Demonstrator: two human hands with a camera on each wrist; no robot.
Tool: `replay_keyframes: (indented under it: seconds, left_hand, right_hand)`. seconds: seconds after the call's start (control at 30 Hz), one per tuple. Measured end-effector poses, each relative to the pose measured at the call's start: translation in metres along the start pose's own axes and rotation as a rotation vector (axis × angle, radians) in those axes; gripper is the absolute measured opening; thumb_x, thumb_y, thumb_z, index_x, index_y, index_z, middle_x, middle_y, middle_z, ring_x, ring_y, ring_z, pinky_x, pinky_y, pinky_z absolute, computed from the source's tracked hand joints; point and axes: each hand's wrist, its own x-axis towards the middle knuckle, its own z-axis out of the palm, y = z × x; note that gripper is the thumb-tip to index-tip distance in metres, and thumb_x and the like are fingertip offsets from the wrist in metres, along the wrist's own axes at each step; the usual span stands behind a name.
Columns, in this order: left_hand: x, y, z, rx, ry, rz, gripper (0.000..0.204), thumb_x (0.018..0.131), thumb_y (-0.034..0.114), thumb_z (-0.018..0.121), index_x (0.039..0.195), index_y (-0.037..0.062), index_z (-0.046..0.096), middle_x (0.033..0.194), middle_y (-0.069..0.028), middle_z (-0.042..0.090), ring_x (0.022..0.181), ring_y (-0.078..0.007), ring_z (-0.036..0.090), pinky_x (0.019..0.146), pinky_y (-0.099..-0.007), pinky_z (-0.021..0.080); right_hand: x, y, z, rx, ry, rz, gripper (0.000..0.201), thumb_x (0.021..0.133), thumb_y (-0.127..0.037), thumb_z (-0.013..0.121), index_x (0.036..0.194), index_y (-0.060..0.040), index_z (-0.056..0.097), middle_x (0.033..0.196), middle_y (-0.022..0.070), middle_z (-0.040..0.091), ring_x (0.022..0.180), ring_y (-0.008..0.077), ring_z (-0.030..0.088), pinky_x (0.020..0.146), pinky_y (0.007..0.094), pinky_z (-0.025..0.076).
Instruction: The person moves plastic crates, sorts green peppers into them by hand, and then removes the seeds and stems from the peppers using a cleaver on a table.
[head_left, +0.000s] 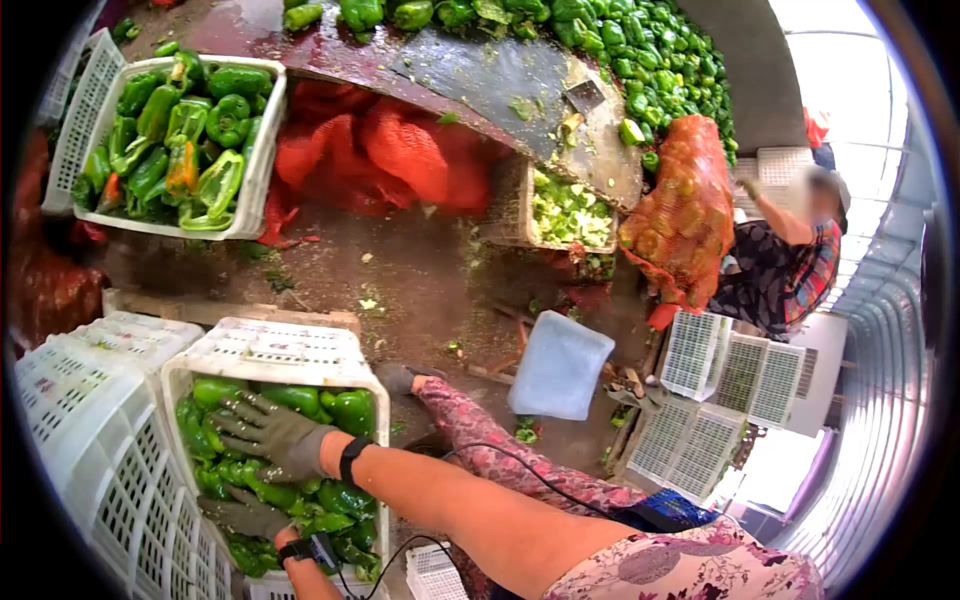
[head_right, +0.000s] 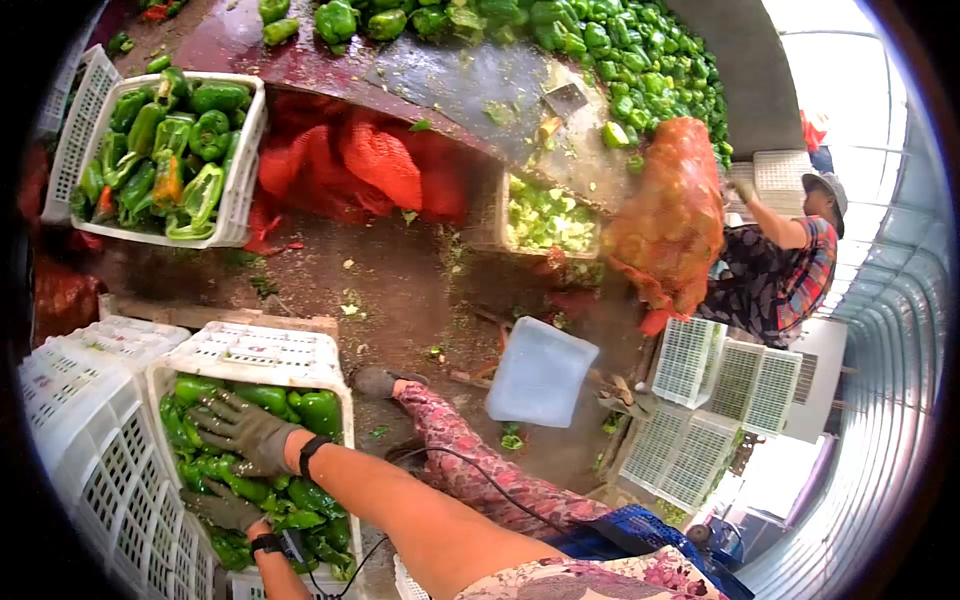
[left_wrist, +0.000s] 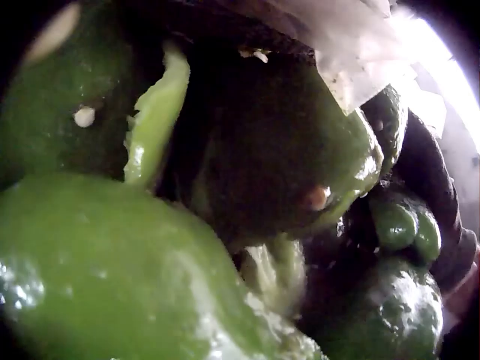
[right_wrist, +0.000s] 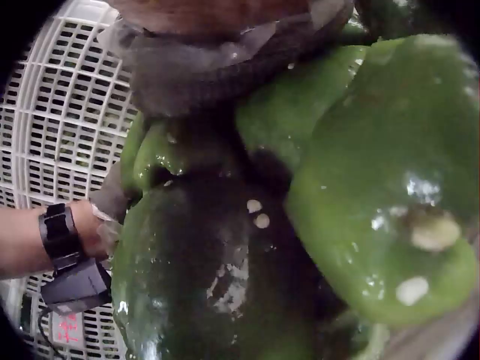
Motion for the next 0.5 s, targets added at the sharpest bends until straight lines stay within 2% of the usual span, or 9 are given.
replay_keyframes:
  seconds: [0.07,0.1,0.13,0.2,0.27,0.3,0.37,0.43,0.5]
  left_hand:
    - [-0.006,0.000,-0.004,-0.123,0.075,0.116,0.070,0.103,0.049,0.041,0.152,-0.0003,0.028,0.155,-0.0233,0.033,0.142,-0.0377,0.034,0.117,-0.0444,0.031]
    - [0.001,0.019,-0.029,-0.003,-0.148,-0.058,0.068,0.102,0.045,0.046,0.150,-0.0028,0.032,0.153,-0.0240,0.036,0.141,-0.0375,0.036,0.116,-0.0444,0.031]
    - [-0.005,0.013,-0.025,0.097,-0.073,0.047,0.068,0.101,0.042,0.050,0.149,-0.0035,0.033,0.154,-0.0240,0.036,0.141,-0.0374,0.036,0.116,-0.0443,0.030]
    - [0.001,0.018,-0.038,-0.079,-0.139,-0.013,0.067,0.101,0.039,0.050,0.153,0.0019,0.030,0.156,-0.0237,0.031,0.143,-0.0379,0.032,0.118,-0.0461,0.025]
    - [0.001,0.015,-0.056,-0.288,-0.105,0.074,0.067,0.101,0.037,0.050,0.154,0.0025,0.028,0.158,-0.0233,0.026,0.146,-0.0369,0.027,0.119,-0.0459,0.021]
    - [0.005,0.020,-0.082,-0.475,-0.210,-0.051,0.065,0.102,0.033,0.049,0.154,0.0009,0.027,0.159,-0.0231,0.024,0.147,-0.0368,0.023,0.120,-0.0450,0.018]
    - [-0.011,0.006,-0.117,-0.664,-0.179,-0.072,0.064,0.103,0.031,0.047,0.154,-0.0009,0.024,0.160,-0.0226,0.023,0.147,-0.0381,0.022,0.120,-0.0446,0.018]
    - [-0.043,-0.011,-0.145,-0.699,-0.175,-0.224,0.062,0.103,0.028,0.045,0.153,-0.0020,0.024,0.160,-0.0225,0.023,0.147,-0.0388,0.023,0.120,-0.0449,0.018]
    - [-0.086,-0.046,-0.147,-0.644,-0.190,-0.390,0.060,0.104,0.026,0.043,0.153,-0.0029,0.025,0.160,-0.0226,0.023,0.146,-0.0388,0.023,0.120,-0.0452,0.018]
  right_hand:
    - [-0.007,-0.003,0.004,-0.027,0.091,0.030,0.082,0.086,-0.048,0.065,0.155,-0.0199,0.030,0.164,0.0088,0.016,0.151,0.0315,0.013,0.124,0.0500,0.007]
    - [-0.009,-0.002,0.004,-0.026,0.086,0.053,0.078,0.087,-0.045,0.065,0.154,-0.0216,0.032,0.164,0.0067,0.019,0.151,0.0296,0.016,0.123,0.0476,0.010]
    - [-0.008,-0.007,0.002,-0.047,0.020,0.113,0.075,0.087,-0.044,0.065,0.153,-0.0222,0.036,0.164,0.0070,0.020,0.150,0.0300,0.018,0.123,0.0468,0.012]
    - [-0.003,-0.028,-0.032,-0.191,-0.103,0.106,0.070,0.091,-0.045,0.060,0.152,-0.0213,0.036,0.163,0.0104,0.022,0.150,0.0339,0.019,0.122,0.0489,0.014]
    - [0.000,-0.037,-0.043,-0.258,-0.187,0.135,0.072,0.092,-0.051,0.057,0.153,-0.0214,0.033,0.162,0.0140,0.022,0.149,0.0391,0.017,0.121,0.0522,0.019]
    - [-0.004,-0.030,-0.041,-0.301,-0.118,0.050,0.075,0.091,-0.051,0.059,0.154,-0.0211,0.032,0.161,0.0160,0.023,0.149,0.0403,0.018,0.120,0.0518,0.021]
    - [-0.006,-0.040,-0.067,-0.346,0.005,0.060,0.076,0.089,-0.040,0.064,0.151,-0.0102,0.033,0.159,0.0197,0.027,0.144,0.0404,0.029,0.117,0.0484,0.028]
    - [-0.001,-0.023,-0.071,-0.305,0.304,0.073,0.058,0.092,-0.028,0.059,0.143,-0.0046,0.045,0.143,0.0254,0.047,0.131,0.0425,0.045,0.113,0.0469,0.033]
    - [0.009,-0.007,-0.068,-0.120,0.423,0.336,0.054,0.095,-0.029,0.057,0.141,-0.0022,0.048,0.134,0.0258,0.055,0.123,0.0420,0.052,0.105,0.0468,0.040]
